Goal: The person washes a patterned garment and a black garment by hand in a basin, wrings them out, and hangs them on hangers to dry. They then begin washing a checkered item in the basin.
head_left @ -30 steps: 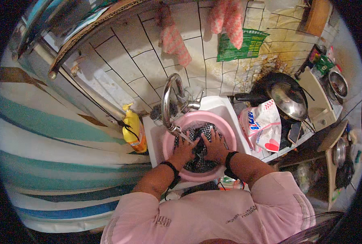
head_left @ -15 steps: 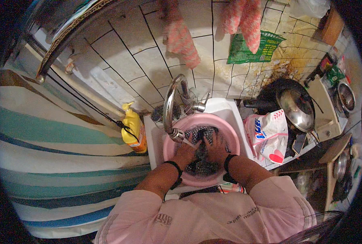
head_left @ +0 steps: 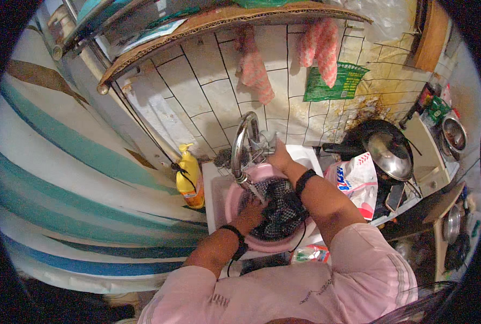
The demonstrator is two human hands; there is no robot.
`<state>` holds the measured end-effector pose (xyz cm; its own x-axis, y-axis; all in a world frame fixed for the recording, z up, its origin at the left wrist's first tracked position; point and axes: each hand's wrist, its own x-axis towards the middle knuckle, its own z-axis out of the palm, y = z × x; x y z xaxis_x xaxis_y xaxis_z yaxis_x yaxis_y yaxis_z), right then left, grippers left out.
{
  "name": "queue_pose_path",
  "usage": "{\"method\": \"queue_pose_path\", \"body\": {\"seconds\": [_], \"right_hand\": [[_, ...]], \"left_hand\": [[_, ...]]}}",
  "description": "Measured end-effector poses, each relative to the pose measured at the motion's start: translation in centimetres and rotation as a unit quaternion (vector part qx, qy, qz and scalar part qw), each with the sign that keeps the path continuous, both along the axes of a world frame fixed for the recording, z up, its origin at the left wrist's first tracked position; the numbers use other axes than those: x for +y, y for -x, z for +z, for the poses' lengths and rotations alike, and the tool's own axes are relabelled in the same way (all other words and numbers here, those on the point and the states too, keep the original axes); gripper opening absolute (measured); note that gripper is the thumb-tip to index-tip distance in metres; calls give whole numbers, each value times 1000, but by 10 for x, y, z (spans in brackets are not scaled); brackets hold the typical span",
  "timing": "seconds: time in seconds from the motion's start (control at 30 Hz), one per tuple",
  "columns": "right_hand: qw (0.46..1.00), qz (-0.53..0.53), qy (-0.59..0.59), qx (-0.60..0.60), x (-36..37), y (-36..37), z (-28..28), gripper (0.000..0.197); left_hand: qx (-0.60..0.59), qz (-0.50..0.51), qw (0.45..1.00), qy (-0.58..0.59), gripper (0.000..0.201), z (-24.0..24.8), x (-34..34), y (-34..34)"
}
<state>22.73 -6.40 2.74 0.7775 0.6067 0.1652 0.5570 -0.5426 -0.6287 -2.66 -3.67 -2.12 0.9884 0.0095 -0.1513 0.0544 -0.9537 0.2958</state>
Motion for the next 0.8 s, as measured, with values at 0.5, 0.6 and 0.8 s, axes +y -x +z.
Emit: {"method": "queue_pose_path", "body": {"seconds": [0.5,0.6,0.8], "right_hand": [[983,81,-153,61,-170,86,48,21],[983,-5,-185,-11,-226,98,51,20],[932,-260,-228,-112,-373,93,44,7]], "left_hand": [[-204,151,959,126,37,58,114,1],[-262,213,928,158,43,44,161,15],[-230,325,884,246,39,79,108,-1]]}}
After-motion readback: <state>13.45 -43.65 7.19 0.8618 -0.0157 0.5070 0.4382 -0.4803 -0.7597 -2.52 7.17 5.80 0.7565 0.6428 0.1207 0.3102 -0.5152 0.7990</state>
